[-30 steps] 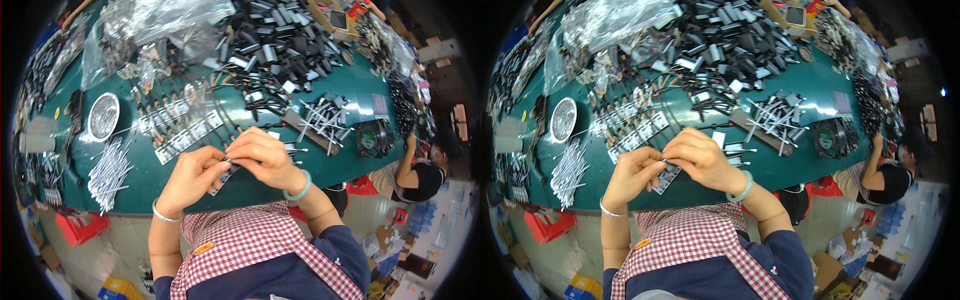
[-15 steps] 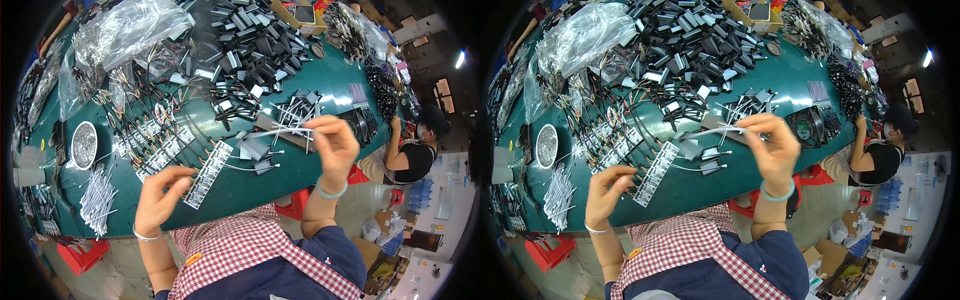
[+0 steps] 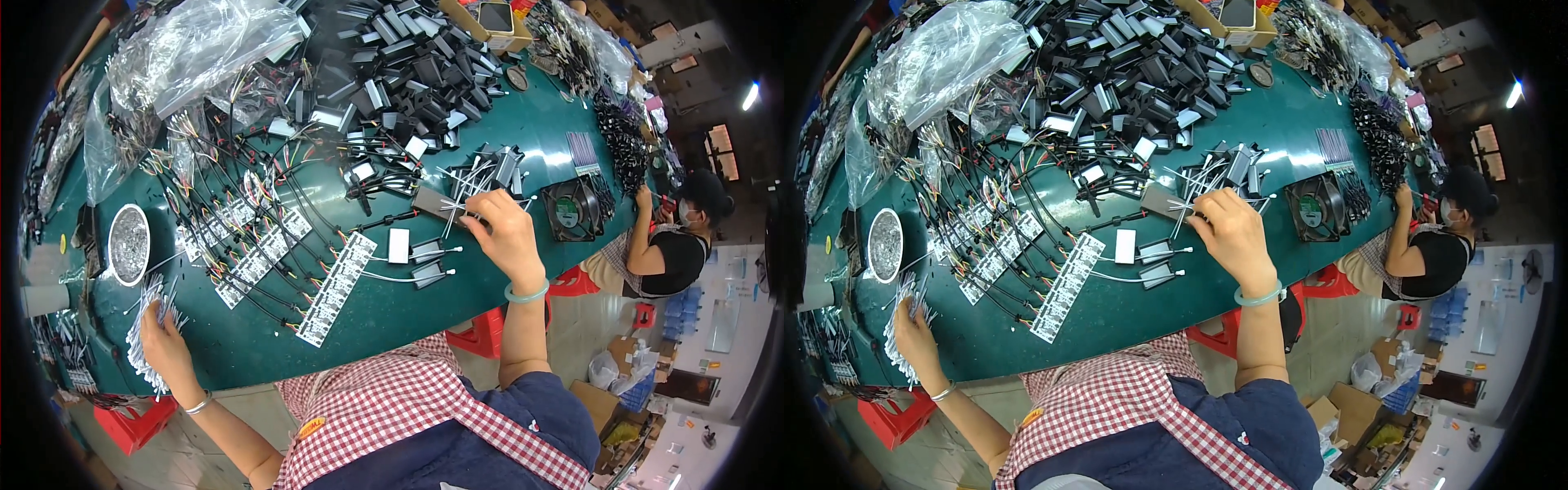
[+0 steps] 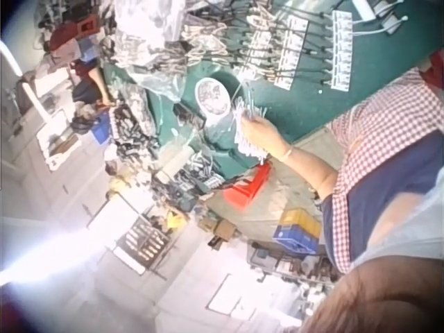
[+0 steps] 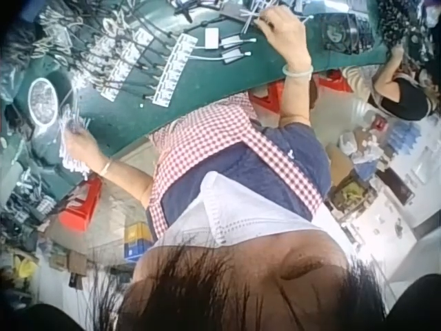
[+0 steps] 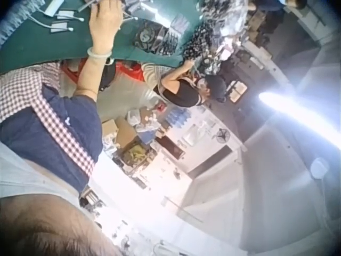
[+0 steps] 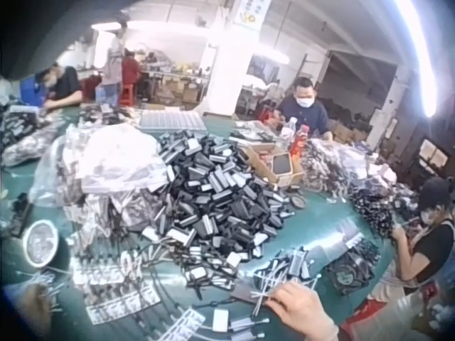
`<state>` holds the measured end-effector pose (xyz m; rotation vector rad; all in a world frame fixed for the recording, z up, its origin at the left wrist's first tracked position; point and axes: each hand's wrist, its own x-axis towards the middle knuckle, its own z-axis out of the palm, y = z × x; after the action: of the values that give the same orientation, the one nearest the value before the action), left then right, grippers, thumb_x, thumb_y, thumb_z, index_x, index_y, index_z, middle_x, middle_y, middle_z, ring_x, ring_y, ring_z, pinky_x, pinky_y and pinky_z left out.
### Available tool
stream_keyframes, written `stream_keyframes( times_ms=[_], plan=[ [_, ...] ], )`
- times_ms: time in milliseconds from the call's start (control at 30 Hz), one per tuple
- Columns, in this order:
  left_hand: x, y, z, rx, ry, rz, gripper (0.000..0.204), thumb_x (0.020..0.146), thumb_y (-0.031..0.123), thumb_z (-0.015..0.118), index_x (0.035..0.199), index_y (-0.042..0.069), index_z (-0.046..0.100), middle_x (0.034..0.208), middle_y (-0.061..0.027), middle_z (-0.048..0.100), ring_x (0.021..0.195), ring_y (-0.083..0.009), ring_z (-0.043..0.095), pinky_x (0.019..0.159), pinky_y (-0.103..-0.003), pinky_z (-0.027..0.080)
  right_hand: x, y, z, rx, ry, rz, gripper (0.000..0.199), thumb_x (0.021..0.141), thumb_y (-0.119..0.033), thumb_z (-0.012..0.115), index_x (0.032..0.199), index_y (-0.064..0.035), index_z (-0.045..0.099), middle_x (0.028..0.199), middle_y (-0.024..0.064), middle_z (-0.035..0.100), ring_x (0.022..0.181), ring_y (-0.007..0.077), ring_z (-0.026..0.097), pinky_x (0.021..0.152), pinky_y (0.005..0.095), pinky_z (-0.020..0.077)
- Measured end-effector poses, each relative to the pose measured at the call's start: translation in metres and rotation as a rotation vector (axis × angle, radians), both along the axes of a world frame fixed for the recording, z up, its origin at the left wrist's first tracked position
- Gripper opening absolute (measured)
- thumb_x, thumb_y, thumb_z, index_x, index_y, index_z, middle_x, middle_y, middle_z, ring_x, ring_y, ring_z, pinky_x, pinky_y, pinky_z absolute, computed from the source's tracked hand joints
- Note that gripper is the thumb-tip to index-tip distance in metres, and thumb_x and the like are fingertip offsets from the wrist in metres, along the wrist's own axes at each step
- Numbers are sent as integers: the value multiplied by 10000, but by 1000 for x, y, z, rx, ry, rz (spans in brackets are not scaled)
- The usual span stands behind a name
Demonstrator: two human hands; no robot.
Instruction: The person assembles small electronic components, wires, and plastic housings onto circuit boards by hand, securing them with zip ties on a factory production line.
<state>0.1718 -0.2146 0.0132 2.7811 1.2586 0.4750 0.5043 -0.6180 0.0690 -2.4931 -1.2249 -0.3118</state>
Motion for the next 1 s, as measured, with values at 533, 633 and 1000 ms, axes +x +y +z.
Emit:
stream_keyframes(
  times_ms=[533,633,1000],
  plan=[
    [-14,0,4,-65,-155,74,114,875,102,662,957,25,640,714,-125,607,549,-218,517,552,-371,426,101,61,-1,-590,121,2,112,709,-32,677,787,-97,725,740,123,679,776,325,672,686,418,526],
    [-21,4,5,-112,-66,126,102,883,87,652,966,29,647,683,-114,599,531,-207,502,530,-358,407,105,59,-1,-569,138,61,104,723,-49,666,801,-88,723,782,134,682,783,328,666,674,413,519],
    [-18,12,4,-124,-434,-7,82,895,42,666,968,7,677,720,26,567,573,-49,400,506,-228,325,53,68,21,840,994,-115,225,883,54,543,1076,23,655,906,77,680,876,126,656,783,277,563]
  ],
)
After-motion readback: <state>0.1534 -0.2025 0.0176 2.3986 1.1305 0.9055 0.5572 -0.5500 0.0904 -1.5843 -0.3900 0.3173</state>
